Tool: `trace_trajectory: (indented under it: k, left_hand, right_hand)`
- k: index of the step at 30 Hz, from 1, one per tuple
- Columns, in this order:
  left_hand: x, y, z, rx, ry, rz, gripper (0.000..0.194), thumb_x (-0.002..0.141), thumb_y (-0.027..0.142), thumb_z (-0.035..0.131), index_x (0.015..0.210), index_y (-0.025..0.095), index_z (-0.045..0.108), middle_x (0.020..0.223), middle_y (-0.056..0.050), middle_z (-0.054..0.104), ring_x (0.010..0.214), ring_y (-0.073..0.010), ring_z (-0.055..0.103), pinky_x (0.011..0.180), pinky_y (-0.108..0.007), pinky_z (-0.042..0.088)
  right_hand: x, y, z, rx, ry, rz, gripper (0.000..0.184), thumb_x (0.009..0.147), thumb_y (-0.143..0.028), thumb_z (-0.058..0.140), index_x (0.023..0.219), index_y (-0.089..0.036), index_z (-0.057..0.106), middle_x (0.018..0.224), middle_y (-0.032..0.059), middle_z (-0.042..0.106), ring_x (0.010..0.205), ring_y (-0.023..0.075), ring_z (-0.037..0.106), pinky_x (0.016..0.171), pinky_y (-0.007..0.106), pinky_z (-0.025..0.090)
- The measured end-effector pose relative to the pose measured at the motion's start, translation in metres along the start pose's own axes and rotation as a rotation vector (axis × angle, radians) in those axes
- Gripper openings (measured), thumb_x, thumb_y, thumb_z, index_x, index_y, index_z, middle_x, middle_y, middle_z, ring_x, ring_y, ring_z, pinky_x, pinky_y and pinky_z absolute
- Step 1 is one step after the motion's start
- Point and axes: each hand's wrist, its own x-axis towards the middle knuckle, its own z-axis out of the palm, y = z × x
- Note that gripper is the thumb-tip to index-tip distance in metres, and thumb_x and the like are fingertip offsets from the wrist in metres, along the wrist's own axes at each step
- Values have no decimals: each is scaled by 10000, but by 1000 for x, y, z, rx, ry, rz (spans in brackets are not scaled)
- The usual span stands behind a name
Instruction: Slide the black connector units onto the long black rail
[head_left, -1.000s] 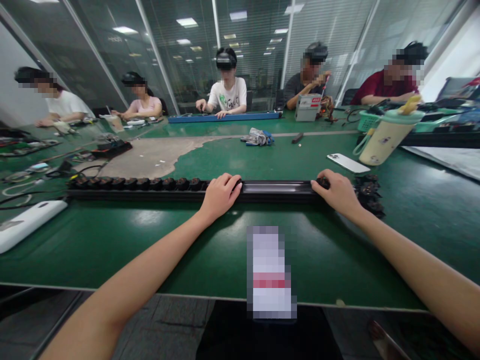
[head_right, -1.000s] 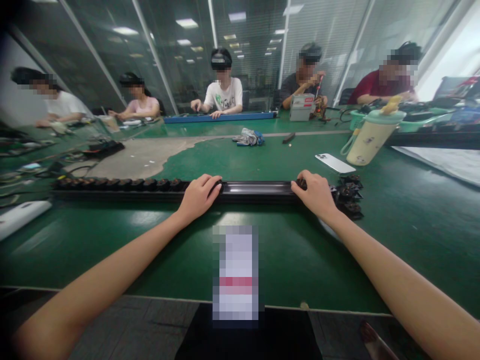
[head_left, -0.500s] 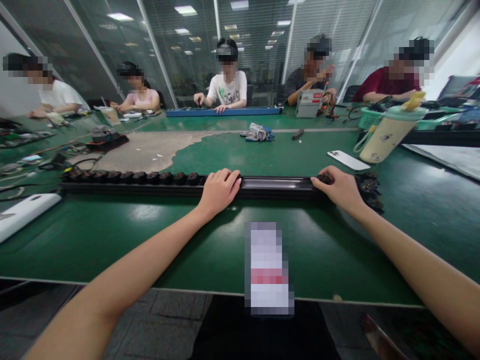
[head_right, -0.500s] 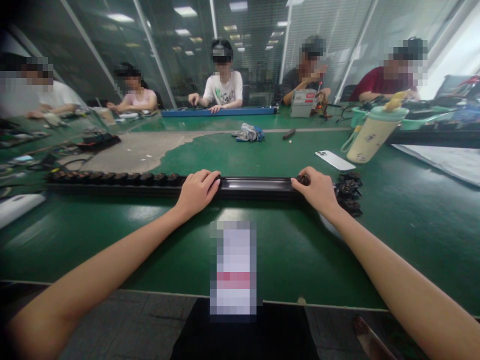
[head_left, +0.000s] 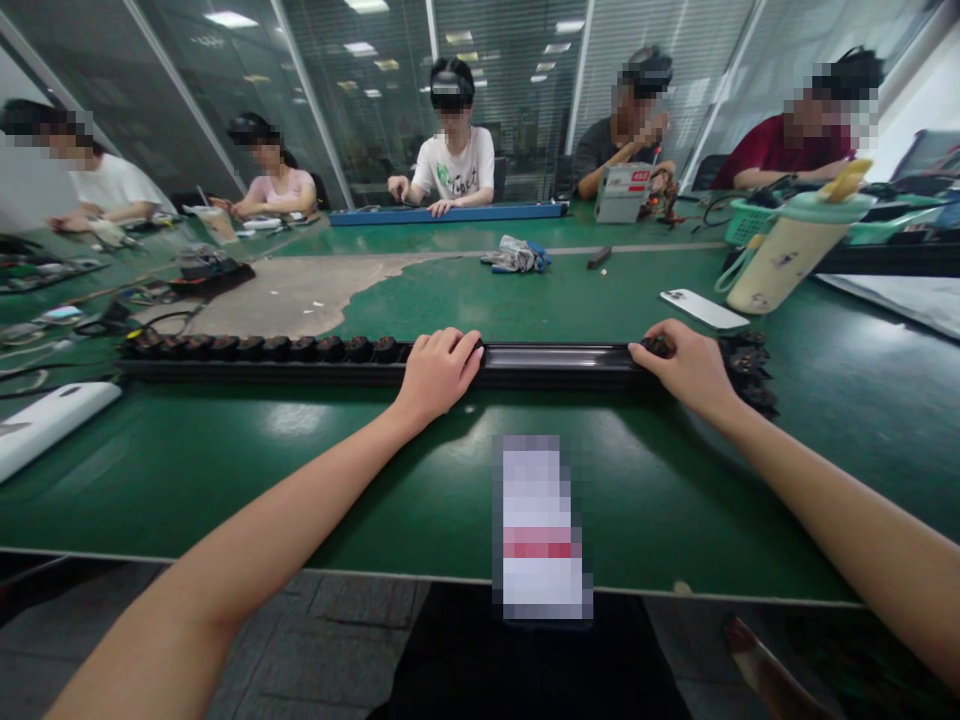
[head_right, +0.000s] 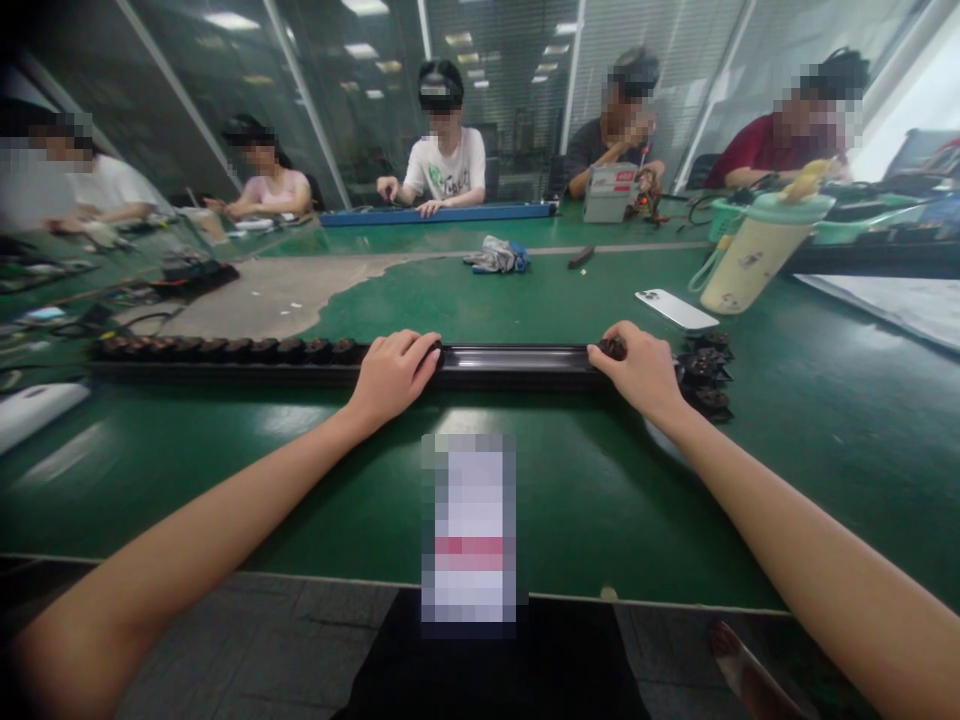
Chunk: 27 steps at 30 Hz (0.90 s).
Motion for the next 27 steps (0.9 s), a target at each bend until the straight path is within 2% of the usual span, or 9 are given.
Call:
trace_trajectory:
  k: [11, 27]
  left_hand:
    - [0, -1, 1, -24, -1, -10, 461, 1138, 386, 347, 1351, 146, 678, 1166, -147, 725, 1057, -290, 655, 913, -423, 460]
    - [0, -2, 1, -73, -5, -5, 450, 1137, 386, 353, 1352, 149, 670, 1169, -149, 716, 1069, -285, 660, 910, -412, 472]
  right_hand:
    - [1, 2, -2, 15, -2, 11, 259, 820, -512, 647, 877, -267, 582, 874, 97, 701, 829, 304, 647, 796, 439, 469]
    - [0, 1, -4, 9, -1, -3, 254, 826, -504, 628, 885, -262, 581, 879, 98, 698, 812, 291, 630, 808, 441, 477]
